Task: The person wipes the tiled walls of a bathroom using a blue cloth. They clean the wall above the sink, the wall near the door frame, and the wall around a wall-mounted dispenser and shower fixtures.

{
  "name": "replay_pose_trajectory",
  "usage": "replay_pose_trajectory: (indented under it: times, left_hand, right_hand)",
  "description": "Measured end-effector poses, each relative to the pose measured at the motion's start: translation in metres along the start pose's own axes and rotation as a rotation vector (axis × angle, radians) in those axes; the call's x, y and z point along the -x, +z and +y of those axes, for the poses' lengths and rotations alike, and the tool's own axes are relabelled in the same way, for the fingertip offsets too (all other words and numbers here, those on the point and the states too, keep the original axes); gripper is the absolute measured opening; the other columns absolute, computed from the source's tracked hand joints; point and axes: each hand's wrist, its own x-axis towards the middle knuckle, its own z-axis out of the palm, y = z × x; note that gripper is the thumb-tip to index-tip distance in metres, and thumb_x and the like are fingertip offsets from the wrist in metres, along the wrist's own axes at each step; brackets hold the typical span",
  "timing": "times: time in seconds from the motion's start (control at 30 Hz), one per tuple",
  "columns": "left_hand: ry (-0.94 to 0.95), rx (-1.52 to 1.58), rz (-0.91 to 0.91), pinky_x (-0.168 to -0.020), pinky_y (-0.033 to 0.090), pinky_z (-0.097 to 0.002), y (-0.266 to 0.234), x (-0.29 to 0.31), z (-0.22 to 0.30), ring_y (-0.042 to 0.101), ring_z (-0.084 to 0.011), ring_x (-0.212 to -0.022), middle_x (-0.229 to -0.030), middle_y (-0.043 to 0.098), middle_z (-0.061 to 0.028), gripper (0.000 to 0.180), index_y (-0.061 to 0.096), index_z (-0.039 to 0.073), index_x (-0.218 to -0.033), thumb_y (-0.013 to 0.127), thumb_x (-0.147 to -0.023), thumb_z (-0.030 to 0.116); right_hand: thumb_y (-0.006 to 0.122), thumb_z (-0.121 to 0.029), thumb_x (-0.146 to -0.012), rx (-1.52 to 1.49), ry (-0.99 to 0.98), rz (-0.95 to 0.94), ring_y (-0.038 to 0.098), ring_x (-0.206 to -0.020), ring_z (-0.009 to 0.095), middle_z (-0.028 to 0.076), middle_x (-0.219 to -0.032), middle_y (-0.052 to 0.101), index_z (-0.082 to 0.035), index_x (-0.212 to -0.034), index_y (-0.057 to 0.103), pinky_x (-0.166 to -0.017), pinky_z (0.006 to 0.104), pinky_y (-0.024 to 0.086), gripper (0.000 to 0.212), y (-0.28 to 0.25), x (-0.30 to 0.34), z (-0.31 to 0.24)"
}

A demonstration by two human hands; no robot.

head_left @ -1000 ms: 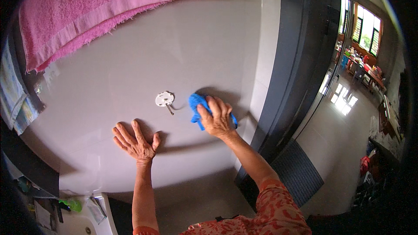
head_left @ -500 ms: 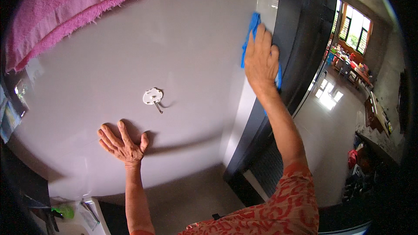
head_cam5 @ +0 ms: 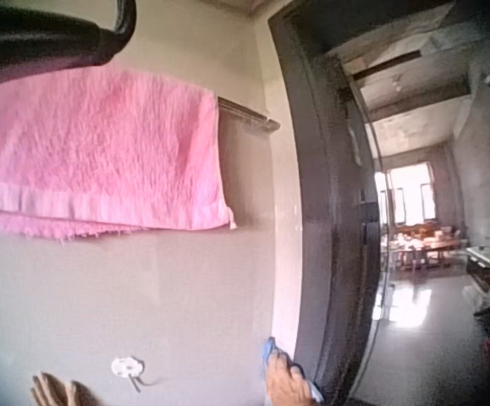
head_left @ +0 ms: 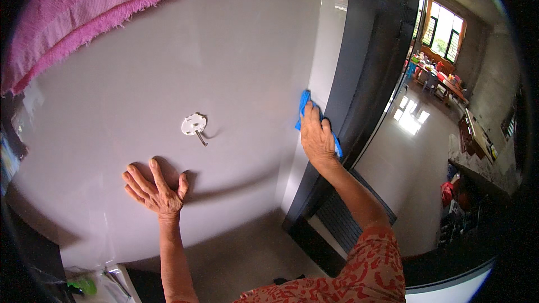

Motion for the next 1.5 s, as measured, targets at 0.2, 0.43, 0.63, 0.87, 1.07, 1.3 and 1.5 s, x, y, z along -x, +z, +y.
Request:
replay_pose_trajectory:
  times: [0.2,0.43,0.63,0.87,1.07,1.3,1.5]
  left_hand:
    - [-0.004,0.016,0.007,-0.108,0.010,-0.0504,0.002,0.002,0.001,0.022,-0.0414,-0.133,-0.140,0.028,-0.0279,0.069,0.040,0.014,-0.135,0.040,-0.084,0.060]
    - [0.013,0.009,0.010,-0.109,0.009,-0.0492,0.000,-0.001,0.001,0.021,-0.0405,-0.133,-0.142,0.025,-0.0262,0.070,0.036,0.013,-0.138,0.040,-0.085,0.058]
    - [-0.005,0.017,0.020,-0.108,0.012,-0.0501,0.001,0.002,0.001,0.024,-0.0412,-0.132,-0.139,0.030,-0.0271,0.069,0.041,0.014,-0.135,0.039,-0.085,0.061]
    - [-0.006,0.007,0.015,-0.108,0.012,-0.0505,0.003,0.003,0.002,0.025,-0.0411,-0.132,-0.138,0.031,-0.0277,0.069,0.043,0.013,-0.133,0.039,-0.084,0.061]
    - [-0.002,0.007,0.019,-0.108,0.012,-0.0500,0.004,0.003,0.001,0.025,-0.0419,-0.131,-0.138,0.031,-0.0283,0.070,0.043,0.012,-0.133,0.040,-0.084,0.062]
    - [0.010,-0.001,0.008,-0.108,0.010,-0.0495,0.001,0.001,-0.001,0.025,-0.0423,-0.131,-0.138,0.030,-0.0289,0.070,0.043,0.011,-0.133,0.040,-0.084,0.061]
    - [0.025,0.004,0.001,-0.108,0.009,-0.0496,-0.001,-0.002,-0.001,0.020,-0.0408,-0.133,-0.142,0.025,-0.0262,0.071,0.038,0.011,-0.137,0.041,-0.084,0.059]
  right_hand:
    - [0.053,-0.016,-0.081,-0.171,-0.102,0.040,0.042,-0.106,0.023,0.012,-0.120,0.047,0.002,-0.106,0.060,-0.083,0.0351,0.033,0.032,0.000,-0.007,0.019]
    - [0.054,-0.013,-0.078,-0.052,0.042,0.204,0.046,-0.094,0.022,0.011,-0.109,0.050,0.000,-0.100,0.061,-0.076,0.0346,0.037,0.027,-0.039,-0.108,0.108]
    - [0.055,-0.015,-0.078,0.024,0.219,0.249,0.045,-0.091,0.019,0.010,-0.107,0.050,-0.002,-0.102,0.059,-0.075,0.0327,0.037,0.028,-0.054,-0.138,0.128]
    - [0.052,-0.016,-0.080,0.050,0.123,0.070,0.044,-0.093,0.019,0.008,-0.109,0.049,-0.002,-0.104,0.059,-0.075,0.0330,0.036,0.029,-0.026,-0.085,0.073]
    - [0.049,-0.013,-0.081,-0.054,-0.047,0.042,0.045,-0.095,0.021,0.011,-0.109,0.049,0.005,-0.108,0.056,-0.079,0.0322,0.035,0.033,0.002,-0.017,0.017]
    - [0.046,-0.017,-0.083,-0.116,-0.183,-0.060,0.045,-0.096,0.021,0.010,-0.108,0.050,0.004,-0.104,0.058,-0.083,0.0321,0.034,0.032,0.028,0.037,-0.030]
    - [0.045,-0.015,-0.083,-0.246,-0.298,-0.096,0.046,-0.090,0.020,0.009,-0.100,0.051,0.000,-0.096,0.058,-0.080,0.0303,0.036,0.024,0.042,0.074,-0.053]
